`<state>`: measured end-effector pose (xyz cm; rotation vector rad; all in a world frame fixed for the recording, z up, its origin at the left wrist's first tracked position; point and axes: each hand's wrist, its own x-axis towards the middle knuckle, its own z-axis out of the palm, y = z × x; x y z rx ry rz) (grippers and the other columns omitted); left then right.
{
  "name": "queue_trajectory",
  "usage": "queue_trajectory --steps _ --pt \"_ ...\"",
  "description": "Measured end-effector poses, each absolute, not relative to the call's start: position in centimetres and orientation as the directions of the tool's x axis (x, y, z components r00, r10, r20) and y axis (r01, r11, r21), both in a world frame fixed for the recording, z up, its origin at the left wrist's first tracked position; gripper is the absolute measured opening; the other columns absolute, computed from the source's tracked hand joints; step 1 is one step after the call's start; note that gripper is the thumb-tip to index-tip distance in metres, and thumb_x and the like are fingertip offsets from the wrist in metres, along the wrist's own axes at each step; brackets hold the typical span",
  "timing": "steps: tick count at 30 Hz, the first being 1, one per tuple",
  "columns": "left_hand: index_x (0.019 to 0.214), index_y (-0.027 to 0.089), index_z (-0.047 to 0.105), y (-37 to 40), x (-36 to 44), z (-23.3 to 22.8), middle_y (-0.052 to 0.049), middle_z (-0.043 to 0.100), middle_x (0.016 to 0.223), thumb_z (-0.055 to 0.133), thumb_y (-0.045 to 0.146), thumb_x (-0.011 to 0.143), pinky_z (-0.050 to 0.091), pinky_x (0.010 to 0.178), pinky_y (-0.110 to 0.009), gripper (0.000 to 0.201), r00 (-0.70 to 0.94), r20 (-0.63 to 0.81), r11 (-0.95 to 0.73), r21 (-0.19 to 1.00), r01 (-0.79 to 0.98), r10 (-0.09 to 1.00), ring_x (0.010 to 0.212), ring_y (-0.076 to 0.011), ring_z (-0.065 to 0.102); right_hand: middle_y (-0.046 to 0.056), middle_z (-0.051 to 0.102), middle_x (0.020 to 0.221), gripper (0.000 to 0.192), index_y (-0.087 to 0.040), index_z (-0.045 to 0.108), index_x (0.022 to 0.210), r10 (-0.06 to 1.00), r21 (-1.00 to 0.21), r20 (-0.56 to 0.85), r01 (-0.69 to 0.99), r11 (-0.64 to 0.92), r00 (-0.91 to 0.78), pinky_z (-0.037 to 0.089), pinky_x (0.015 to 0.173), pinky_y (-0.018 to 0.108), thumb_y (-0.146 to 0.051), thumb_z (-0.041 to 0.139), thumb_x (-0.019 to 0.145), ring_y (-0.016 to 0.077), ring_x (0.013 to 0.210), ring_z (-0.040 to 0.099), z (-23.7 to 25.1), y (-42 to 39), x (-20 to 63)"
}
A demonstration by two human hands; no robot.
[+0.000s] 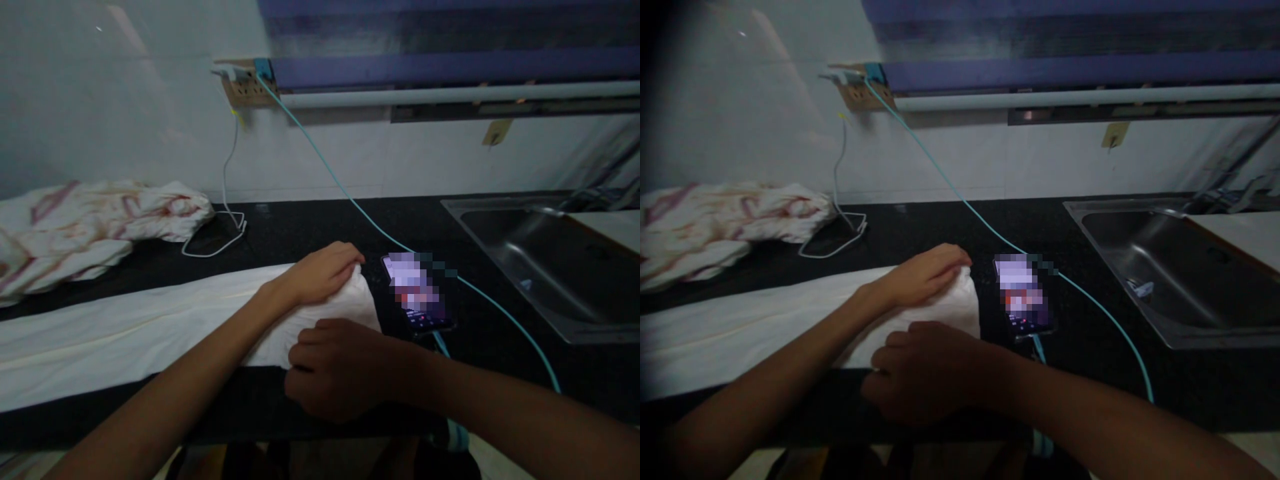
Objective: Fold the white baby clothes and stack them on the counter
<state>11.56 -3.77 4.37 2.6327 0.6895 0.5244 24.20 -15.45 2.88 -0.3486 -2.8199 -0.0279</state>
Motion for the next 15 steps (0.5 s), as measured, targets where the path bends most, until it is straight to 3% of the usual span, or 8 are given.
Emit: queue_trajectory --steps 4,7,11,15 --pt "0.116 0.022 0.069 -4.1 11.5 3.5 -0.008 0.071 0.122 0.048 0.005 0.083 0.039 0.114 -0.047 0.043 0.920 0.301 -0.934 0.325 0.149 0.251 0.123 -0.0246 0.059 0.001 0.063 0.084 0.023 -0.019 0.062 0.089 0.178 -0.009 0.354 0.187 0.982 -0.918 0.030 0.063 0.032 -0.027 0.048 0.105 0.0158 0.074 0.051 2.3 -15.5 24.2" --pt "0.121 0.024 0.066 -5.2 11.2 3.4 -0.006 0.070 0.124 0.056 0.009 0.086 0.040 0.115 -0.045 0.040 0.948 0.283 -0.955 0.290 0.061 0.147 0.124 -0.0236 0.058 0.001 0.063 0.082 0.027 -0.019 0.062 0.085 0.146 0.023 0.431 0.172 0.985 -0.891 0.031 0.066 0.032 -0.027 0.046 0.105 0.0154 0.073 0.050 2.1 -15.3 24.1" --pt "0.109 0.025 0.068 -6.0 11.6 2.9 -0.005 0.069 0.115 0.057 0.016 0.094 0.046 0.101 -0.037 0.020 0.967 0.207 -0.949 0.306 0.079 0.147 0.110 -0.0206 0.059 0.000 0.060 0.076 0.028 -0.019 0.061 0.081 0.138 0.061 0.496 0.193 0.979 -0.857 0.032 0.067 0.032 -0.027 0.047 0.104 0.0152 0.072 0.050 2.3 -15.2 24.1" --pt "0.086 0.020 0.063 -5.7 11.8 2.5 -0.005 0.064 0.101 0.056 0.014 0.093 0.044 0.086 -0.034 0.012 0.966 0.197 -0.970 0.211 0.125 0.167 0.095 -0.0200 0.053 0.000 0.060 0.077 0.026 -0.019 0.061 0.081 0.138 0.067 0.545 0.208 0.976 -0.827 0.031 0.066 0.033 -0.025 0.049 0.103 0.0155 0.071 0.050 2.3 -15.1 24.2"
